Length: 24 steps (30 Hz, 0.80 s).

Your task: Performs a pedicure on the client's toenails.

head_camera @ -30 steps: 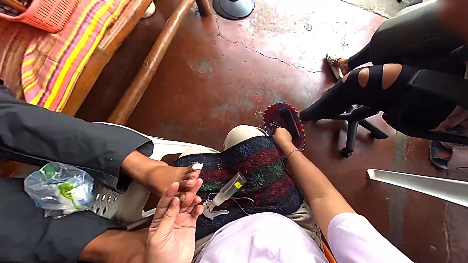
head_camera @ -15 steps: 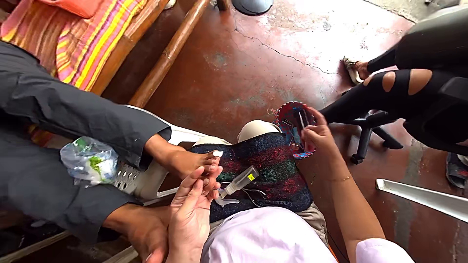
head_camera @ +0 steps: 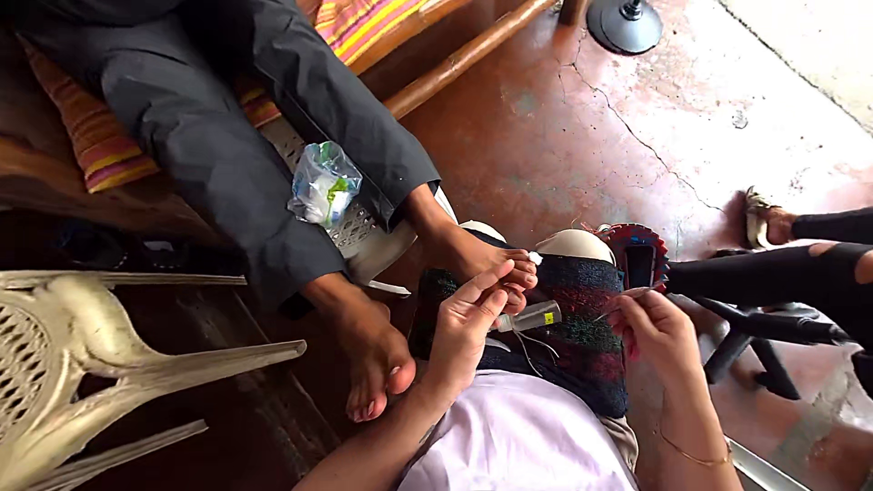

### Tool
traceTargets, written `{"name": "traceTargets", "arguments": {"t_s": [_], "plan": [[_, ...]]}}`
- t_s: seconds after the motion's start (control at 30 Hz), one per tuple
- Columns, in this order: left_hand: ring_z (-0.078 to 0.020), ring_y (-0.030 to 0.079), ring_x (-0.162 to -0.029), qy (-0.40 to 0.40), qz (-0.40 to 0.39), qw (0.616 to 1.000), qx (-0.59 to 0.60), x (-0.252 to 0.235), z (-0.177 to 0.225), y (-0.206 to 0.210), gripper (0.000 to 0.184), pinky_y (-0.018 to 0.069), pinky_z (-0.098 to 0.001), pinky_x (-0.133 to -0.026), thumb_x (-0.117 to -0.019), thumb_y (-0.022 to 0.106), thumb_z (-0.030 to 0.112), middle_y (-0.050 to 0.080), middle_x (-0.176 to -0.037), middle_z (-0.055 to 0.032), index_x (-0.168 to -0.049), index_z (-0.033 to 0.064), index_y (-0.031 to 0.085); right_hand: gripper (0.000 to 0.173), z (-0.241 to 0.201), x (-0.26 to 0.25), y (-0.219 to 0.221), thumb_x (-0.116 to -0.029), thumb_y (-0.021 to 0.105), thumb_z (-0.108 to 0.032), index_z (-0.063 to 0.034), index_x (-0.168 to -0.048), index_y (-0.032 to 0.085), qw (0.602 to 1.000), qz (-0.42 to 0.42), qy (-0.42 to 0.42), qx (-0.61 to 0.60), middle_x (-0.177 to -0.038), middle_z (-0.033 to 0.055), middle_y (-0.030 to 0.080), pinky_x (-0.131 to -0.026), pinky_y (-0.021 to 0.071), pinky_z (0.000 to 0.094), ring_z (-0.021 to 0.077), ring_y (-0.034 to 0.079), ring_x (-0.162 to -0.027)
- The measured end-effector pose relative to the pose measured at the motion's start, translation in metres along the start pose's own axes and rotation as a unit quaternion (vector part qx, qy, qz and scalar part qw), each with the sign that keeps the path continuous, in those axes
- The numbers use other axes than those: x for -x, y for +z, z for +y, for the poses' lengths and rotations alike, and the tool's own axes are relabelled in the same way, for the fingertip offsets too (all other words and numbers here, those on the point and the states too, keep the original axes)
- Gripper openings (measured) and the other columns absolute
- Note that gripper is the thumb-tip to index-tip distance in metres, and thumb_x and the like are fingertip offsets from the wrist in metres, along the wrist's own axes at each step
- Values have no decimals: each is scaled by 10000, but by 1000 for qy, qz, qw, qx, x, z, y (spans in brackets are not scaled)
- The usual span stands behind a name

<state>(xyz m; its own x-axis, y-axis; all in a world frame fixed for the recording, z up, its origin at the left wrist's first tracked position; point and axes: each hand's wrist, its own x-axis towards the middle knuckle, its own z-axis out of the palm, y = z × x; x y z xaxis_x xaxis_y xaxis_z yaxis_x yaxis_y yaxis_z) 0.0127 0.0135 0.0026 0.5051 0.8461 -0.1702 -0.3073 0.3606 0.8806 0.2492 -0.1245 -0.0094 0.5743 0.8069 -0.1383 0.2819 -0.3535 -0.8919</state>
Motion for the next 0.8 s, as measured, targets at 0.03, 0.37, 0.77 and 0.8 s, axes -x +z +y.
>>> {"name": "traceTargets", "arguments": {"t_s": [0.03, 0.37, 0.77, 0.8], "plan": [[-174, 717, -939, 8, -6, 1000, 0, 0, -1, -1, 308, 598, -288, -816, -1020, 494, -10, 737, -1094, -145, -1290, -49, 637, 105, -9, 2, 2, -1038, 545, -101, -32, -1053, 623, 995, 16, -24, -98, -806, -19, 738, -551, 585, 198, 48, 695, -634], [-163, 715, -989, 54, -35, 998, -23, 1, -6, -5, 317, 598, -286, -882, -1024, 516, -5, 730, -1134, -111, -1323, -42, 615, 121, -72, 8, 67, -957, 704, -28, -97, -1052, 673, 932, -85, -318, -154, -1095, 78, 777, -926, 630, 322, 200, 753, -1054], [-150, 710, -989, 58, -29, 997, -30, 2, -10, -8, 333, 585, -272, -896, -1012, 549, 2, 734, -1116, -103, -1331, 16, 642, 77, -58, 9, 72, -983, 623, 42, -24, -1019, 605, 904, -113, -409, -51, -1141, 157, 735, -1022, 592, 413, 263, 707, -1164], [-146, 711, -983, 59, -29, 997, -32, 2, -10, -8, 331, 586, -269, -891, -1012, 551, 3, 736, -1111, -99, -1329, 17, 644, 73, -57, 9, 72, -987, 618, 40, -23, -1020, 600, 901, -112, -418, -44, -1143, 161, 735, -1020, 593, 411, 264, 708, -1163]]}}
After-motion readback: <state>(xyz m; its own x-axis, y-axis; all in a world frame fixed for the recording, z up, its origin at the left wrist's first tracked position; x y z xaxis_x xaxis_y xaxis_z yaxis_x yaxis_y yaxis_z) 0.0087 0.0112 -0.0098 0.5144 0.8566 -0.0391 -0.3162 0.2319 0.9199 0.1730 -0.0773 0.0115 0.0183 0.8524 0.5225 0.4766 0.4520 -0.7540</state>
